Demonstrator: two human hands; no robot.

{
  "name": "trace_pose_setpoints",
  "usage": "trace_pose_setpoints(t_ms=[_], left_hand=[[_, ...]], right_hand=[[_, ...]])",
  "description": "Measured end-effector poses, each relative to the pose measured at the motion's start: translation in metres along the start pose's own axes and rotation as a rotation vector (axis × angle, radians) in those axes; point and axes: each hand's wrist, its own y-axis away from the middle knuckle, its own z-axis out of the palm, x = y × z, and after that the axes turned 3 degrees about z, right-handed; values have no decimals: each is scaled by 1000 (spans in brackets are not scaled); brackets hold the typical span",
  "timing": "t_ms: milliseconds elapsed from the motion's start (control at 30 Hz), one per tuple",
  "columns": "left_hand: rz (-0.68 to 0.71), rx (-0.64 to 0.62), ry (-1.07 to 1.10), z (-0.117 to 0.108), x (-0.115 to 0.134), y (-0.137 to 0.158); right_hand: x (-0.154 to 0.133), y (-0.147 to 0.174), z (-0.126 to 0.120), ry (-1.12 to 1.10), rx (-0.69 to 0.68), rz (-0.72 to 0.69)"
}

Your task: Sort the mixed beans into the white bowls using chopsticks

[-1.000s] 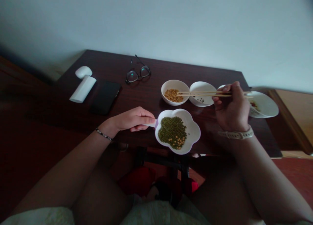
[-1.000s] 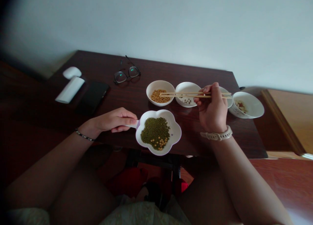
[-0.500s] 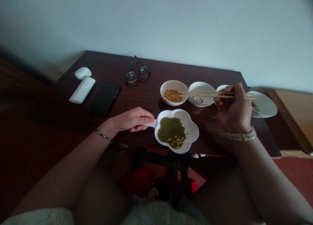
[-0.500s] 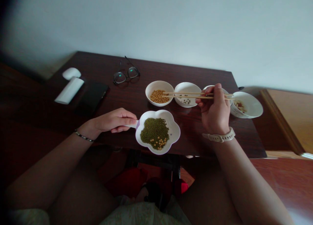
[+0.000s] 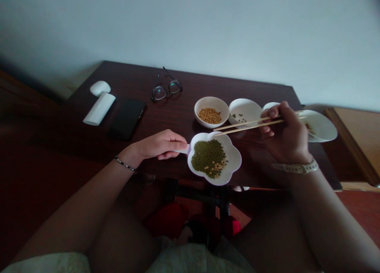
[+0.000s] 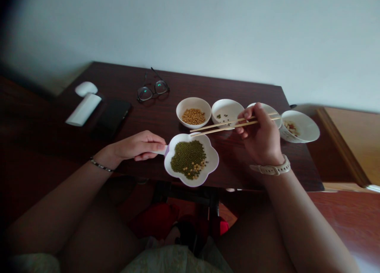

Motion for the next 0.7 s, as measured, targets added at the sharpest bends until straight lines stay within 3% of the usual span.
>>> trace_pose_setpoints(t_ms=[300, 700], left_hand=[[-12, 10, -13, 1, 2, 1], [-6, 1, -22, 2, 3, -1]], right_hand=[[-4, 13, 6, 161, -213, 190], [-1, 13, 1, 260, -230, 158]])
